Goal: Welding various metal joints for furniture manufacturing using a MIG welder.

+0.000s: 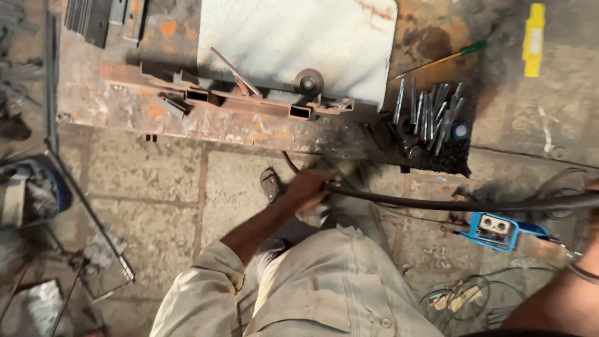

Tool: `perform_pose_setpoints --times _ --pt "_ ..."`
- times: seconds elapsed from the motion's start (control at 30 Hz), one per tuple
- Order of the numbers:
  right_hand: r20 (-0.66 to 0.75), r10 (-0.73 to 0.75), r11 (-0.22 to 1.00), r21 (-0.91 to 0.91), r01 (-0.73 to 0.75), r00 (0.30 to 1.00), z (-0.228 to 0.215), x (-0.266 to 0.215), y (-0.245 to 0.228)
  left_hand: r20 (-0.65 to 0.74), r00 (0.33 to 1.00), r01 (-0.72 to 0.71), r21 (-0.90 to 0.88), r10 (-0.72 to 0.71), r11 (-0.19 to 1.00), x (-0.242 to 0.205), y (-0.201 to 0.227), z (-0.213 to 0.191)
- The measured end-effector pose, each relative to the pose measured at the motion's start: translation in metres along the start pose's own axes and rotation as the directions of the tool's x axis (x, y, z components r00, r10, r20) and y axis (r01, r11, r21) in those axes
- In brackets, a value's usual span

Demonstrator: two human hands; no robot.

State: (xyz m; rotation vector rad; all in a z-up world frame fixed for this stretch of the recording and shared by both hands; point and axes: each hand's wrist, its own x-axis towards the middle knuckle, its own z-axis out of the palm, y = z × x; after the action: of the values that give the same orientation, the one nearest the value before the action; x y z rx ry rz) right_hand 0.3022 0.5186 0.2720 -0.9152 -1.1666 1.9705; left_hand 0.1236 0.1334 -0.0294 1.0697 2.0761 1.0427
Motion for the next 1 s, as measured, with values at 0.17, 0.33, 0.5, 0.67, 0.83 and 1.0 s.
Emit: perform_pose_setpoints --times 0.17,0.33,0.5,0.67,0.83,1.0 --pt "0.087 0.235 0.948 0.200 -0.248 0.968 -0.131 0.037 0.092 -0.084 0.994 0.089 0.218 -0.072 0.972 -0.009 -0.025 0.022" --pt "0.005 0.525 0.837 0.180 -0.517 0.851 -0.120 0.075 0.177 -0.286 0.953 0.136 0.100 -0.103 0.986 0.008 0.027 0.004" --pt "0.113 0.538 0.833 0.078 -0.547 0.835 -0.104 0.053 0.276 -0.723 0.644 0.242 -0.120 -0.252 0.963 0.070 0.105 -0.056" --pt "0.075 0.666 0.745 -0.096 -0.660 0.742 -0.023 0.003 0.254 -0.575 0.761 0.311 -0.082 -0.300 0.947 0.104 0.078 -0.069" --pt "0.810 -0.138 0.614 -0.381 0.691 0.570 -0.040 -0.027 0.297 -0.481 0.825 0.357 0.039 -0.296 0.933 0.127 0.025 -0.072" --pt "0.469 0.379 0.921 -0.276 -0.275 0.798 0.001 -0.058 0.307 -0.428 0.867 0.286 0.014 -0.253 0.958 0.140 0.000 -0.076"
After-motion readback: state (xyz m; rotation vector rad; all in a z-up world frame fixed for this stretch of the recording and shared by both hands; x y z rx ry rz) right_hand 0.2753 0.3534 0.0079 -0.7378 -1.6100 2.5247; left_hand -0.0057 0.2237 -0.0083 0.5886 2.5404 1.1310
